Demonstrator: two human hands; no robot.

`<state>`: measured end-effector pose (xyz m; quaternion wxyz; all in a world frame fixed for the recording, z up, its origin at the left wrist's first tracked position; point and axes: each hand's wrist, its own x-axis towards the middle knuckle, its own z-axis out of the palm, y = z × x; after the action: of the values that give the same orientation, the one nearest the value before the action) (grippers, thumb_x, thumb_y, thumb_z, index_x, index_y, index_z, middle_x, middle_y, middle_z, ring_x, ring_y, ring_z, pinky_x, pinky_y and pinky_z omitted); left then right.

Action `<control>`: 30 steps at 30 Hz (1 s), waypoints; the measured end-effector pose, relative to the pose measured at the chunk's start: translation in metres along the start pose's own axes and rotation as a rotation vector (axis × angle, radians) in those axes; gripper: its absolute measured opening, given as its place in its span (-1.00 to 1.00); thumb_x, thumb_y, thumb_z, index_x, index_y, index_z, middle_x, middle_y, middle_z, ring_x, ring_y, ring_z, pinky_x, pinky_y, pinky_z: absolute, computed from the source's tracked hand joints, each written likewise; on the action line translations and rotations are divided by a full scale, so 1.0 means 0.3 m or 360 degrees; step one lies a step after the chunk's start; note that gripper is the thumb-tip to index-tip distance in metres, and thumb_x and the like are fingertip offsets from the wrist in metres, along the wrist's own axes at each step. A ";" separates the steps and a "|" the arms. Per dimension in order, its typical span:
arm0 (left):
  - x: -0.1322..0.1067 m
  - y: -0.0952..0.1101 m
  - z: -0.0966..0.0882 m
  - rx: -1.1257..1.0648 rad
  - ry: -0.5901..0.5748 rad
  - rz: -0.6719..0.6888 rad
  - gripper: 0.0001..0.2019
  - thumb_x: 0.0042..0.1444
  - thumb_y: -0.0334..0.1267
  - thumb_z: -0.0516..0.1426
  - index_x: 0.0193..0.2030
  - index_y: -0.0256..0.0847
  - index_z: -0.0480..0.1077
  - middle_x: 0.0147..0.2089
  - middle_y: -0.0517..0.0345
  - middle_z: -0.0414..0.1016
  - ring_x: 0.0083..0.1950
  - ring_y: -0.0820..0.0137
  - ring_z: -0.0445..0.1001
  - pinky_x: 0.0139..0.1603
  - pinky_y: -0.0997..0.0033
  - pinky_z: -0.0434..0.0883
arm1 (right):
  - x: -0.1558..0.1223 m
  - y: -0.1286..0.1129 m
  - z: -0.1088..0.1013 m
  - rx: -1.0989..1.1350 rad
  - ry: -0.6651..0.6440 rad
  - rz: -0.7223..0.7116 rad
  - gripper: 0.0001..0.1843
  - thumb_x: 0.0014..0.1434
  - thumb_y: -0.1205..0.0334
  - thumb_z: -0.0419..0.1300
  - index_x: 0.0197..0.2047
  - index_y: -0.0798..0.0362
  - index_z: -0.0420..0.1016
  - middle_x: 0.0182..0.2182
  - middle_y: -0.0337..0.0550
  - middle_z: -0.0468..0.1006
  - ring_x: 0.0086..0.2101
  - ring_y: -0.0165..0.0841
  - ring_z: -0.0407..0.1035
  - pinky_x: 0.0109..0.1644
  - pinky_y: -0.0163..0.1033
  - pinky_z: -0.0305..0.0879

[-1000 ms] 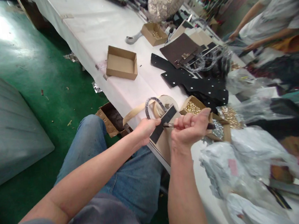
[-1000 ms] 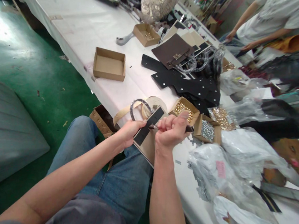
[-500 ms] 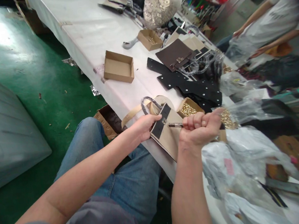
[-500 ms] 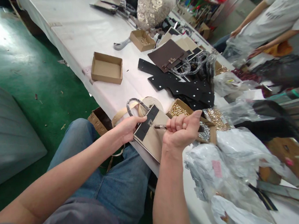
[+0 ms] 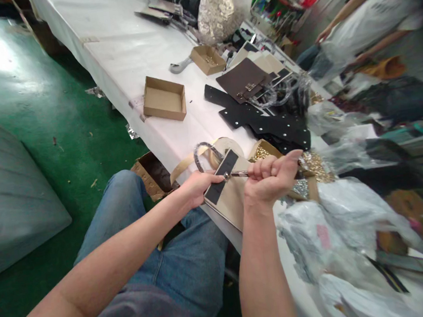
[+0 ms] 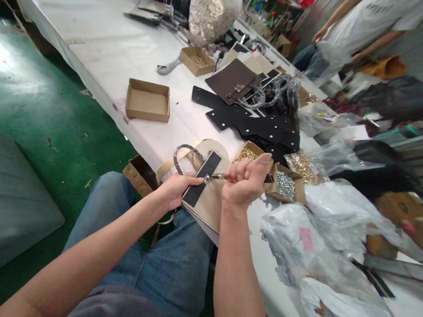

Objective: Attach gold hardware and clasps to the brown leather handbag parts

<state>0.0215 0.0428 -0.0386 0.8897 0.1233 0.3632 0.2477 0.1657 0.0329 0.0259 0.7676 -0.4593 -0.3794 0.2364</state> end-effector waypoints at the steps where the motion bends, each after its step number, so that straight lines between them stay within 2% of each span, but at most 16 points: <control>1: 0.007 -0.001 -0.003 0.0007 0.0005 0.0010 -0.90 0.14 -0.44 0.45 -0.20 -0.30 0.71 -0.25 -0.07 0.77 -0.37 0.30 0.68 -0.26 0.34 0.64 | -0.006 0.008 0.010 -0.0020 -0.0010 -0.0003 -0.27 0.57 -0.28 0.16 -0.49 -0.07 -0.02 -0.65 -0.49 -0.07 -0.68 -0.52 -0.19 -0.64 -0.33 -0.06; 6: 0.024 -0.012 -0.007 0.0008 0.0062 0.0190 -0.89 0.09 -0.45 0.44 -0.22 -0.32 0.72 -0.22 -0.10 0.78 -0.30 0.27 0.69 -0.22 0.32 0.62 | -0.029 0.019 0.063 -0.0113 -0.0013 -0.0023 -0.25 0.55 -0.28 0.18 -0.51 -0.08 -0.05 -0.65 -0.48 -0.08 -0.68 -0.52 -0.16 -0.62 -0.32 0.01; 10: 0.030 -0.017 -0.010 -0.0032 0.0058 0.0227 -0.87 0.05 -0.42 0.48 -0.25 -0.31 0.71 -0.20 -0.10 0.78 -0.27 0.26 0.70 -0.16 0.29 0.60 | -0.041 0.014 0.085 -0.0152 -0.0024 -0.0054 -0.25 0.55 -0.27 0.18 -0.52 -0.08 -0.05 -0.66 -0.47 -0.08 -0.69 -0.52 -0.15 -0.62 -0.31 -0.01; 14: 0.032 -0.013 -0.015 -0.0028 0.0095 0.0199 -0.84 0.04 -0.40 0.50 -0.23 -0.32 0.70 -0.21 -0.11 0.77 -0.29 0.25 0.68 -0.16 0.26 0.60 | -0.049 0.019 0.092 -0.0199 -0.0039 -0.0073 -0.26 0.57 -0.27 0.14 -0.52 -0.08 -0.05 -0.65 -0.46 -0.08 -0.69 -0.52 -0.14 -0.63 -0.30 -0.01; 18: 0.031 -0.013 -0.009 -0.0028 0.0100 0.0190 -0.81 0.02 -0.38 0.51 -0.21 -0.31 0.72 -0.19 -0.11 0.78 -0.23 0.19 0.71 -0.06 0.18 0.63 | -0.045 0.032 0.097 -0.0241 -0.0027 -0.0072 -0.26 0.58 -0.27 0.12 -0.50 -0.08 -0.08 -0.65 -0.47 -0.09 -0.69 -0.53 -0.15 -0.63 -0.31 -0.03; 23: 0.030 -0.025 0.009 0.0016 0.0131 0.0312 -0.84 0.02 -0.39 0.51 -0.23 -0.30 0.74 -0.19 -0.08 0.78 -0.19 0.20 0.70 0.04 0.15 0.63 | -0.030 0.045 0.095 -0.0208 -0.0017 0.0018 -0.23 0.56 -0.26 0.18 -0.54 -0.08 -0.07 -0.66 -0.48 -0.10 -0.71 -0.54 -0.15 -0.65 -0.31 -0.08; 30: 0.047 -0.033 0.020 -0.0007 0.0157 0.0279 -0.85 0.04 -0.39 0.50 -0.21 -0.30 0.75 -0.19 -0.10 0.79 -0.20 0.17 0.72 -0.04 0.17 0.66 | -0.027 0.060 0.089 -0.0181 0.0045 0.0087 -0.19 0.53 -0.26 0.22 -0.54 -0.06 -0.12 -0.68 -0.49 -0.08 -0.70 -0.55 -0.17 -0.65 -0.33 -0.07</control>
<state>0.0378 0.0415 -0.0465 0.8460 0.1404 0.3938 0.3310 0.1392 0.0495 0.0148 0.7388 -0.5156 -0.3687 0.2288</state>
